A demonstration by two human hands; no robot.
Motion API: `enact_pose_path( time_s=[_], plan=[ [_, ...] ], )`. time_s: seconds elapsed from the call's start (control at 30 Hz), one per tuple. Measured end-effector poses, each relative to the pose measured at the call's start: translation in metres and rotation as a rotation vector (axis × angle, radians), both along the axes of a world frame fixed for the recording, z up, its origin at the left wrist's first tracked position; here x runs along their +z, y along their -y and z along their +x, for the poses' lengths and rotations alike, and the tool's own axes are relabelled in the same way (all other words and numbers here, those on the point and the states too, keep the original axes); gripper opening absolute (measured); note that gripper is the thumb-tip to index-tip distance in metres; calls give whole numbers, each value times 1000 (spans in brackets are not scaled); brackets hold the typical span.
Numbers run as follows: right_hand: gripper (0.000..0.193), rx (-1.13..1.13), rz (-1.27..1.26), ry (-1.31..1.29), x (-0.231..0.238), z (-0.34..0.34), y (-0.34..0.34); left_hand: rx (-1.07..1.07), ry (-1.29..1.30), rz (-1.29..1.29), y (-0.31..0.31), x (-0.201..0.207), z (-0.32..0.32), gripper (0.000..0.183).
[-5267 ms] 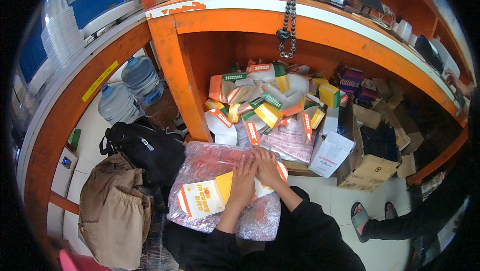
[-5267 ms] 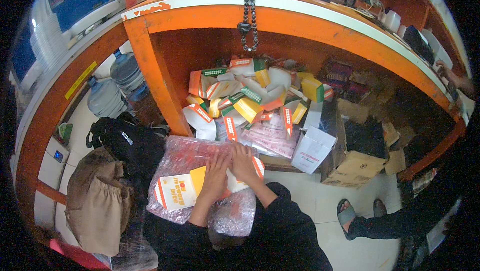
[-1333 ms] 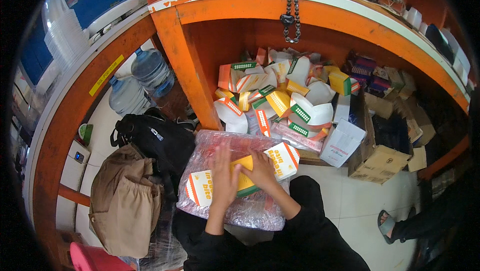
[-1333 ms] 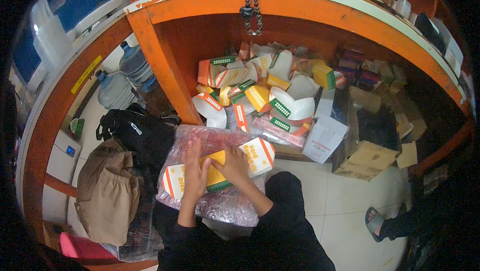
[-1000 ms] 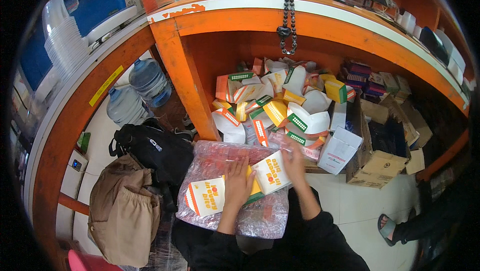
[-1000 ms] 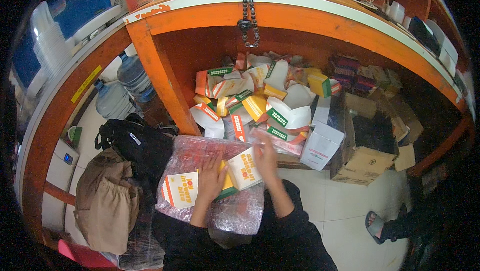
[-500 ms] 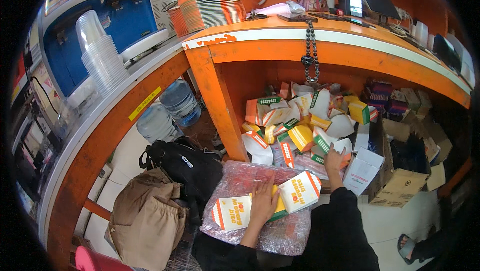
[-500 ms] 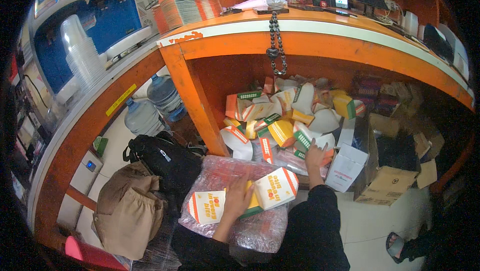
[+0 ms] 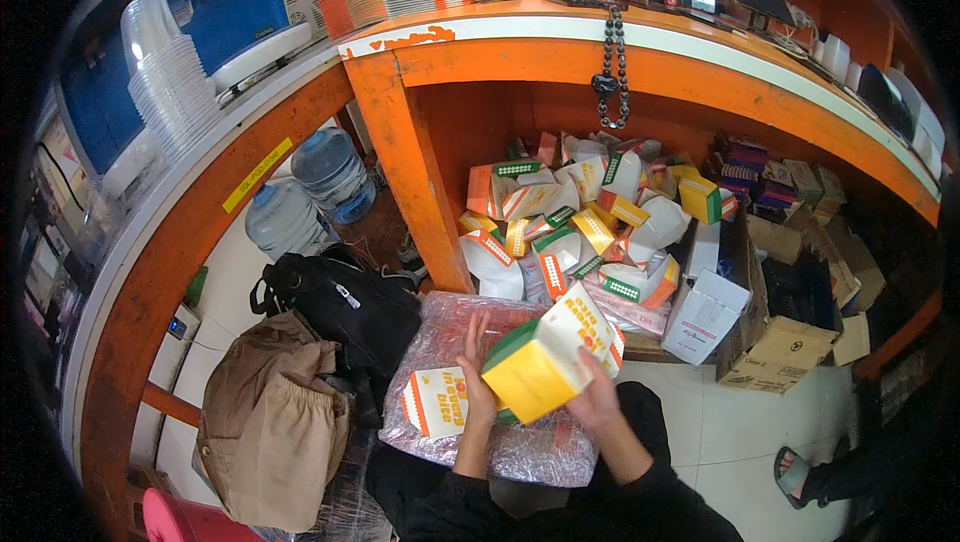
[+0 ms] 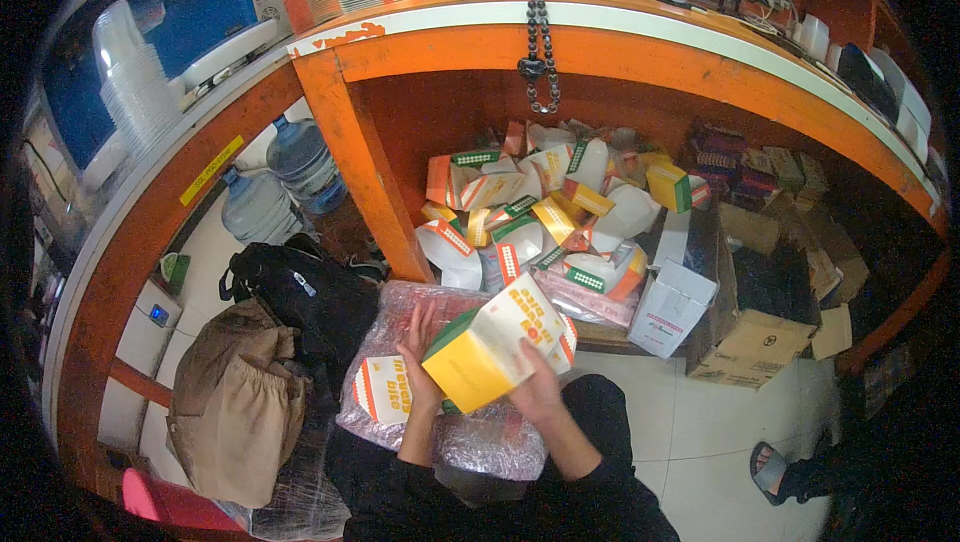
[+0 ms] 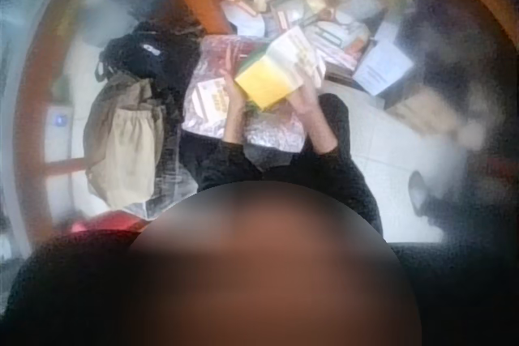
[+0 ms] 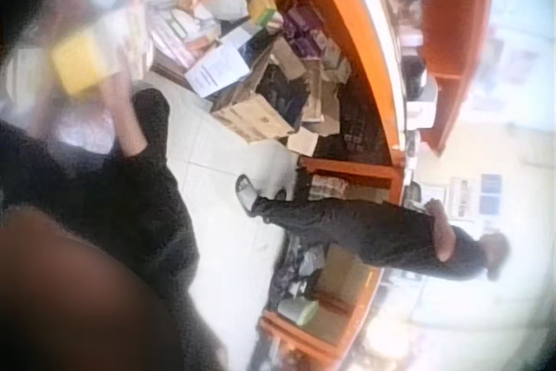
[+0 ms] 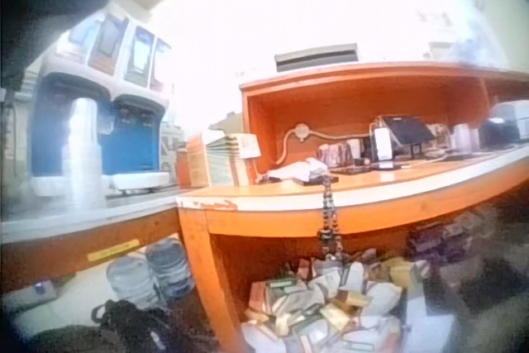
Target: The person assembles small printed cardboard boxes by hand, folding flaps and tucking tabs to form the box shape. They handle multiple boxes one at a time, then place the finished boxes into a pile on the floor.
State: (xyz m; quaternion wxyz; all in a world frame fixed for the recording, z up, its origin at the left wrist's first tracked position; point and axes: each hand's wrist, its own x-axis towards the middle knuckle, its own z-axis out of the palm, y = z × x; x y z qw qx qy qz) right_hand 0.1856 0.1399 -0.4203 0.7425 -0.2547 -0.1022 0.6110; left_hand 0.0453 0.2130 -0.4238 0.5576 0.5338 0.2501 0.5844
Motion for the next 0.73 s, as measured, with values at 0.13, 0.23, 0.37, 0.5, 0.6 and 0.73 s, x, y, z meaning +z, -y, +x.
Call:
enact_pose_path(
  time_s=[0.13, 0.23, 0.37, 0.5, 0.6, 0.73],
  plan=[
    [36, -317, -160, 659, -32, -23, -4, 89, 86, -63, -1, 7, -6, 67],
    [35, -195, -85, 812, -44, -23, -1, 170, -43, -82, 1, 13, -16, 53],
    [33, -362, -114, 1008, -52, -31, -6, 287, -333, 29, -2, 27, -14, 44],
    [44, -418, -256, 1507, -53, -31, -1, 261, -999, 488, 9, 28, 9, 46],
    [49, -450, -357, 1706, -52, -21, 2, 209, -1162, 446, 13, 20, 28, 50],
    [68, -434, -538, 1840, -52, -5, 15, 149, -1424, 454, 14, 2, 43, 59]
  ],
)
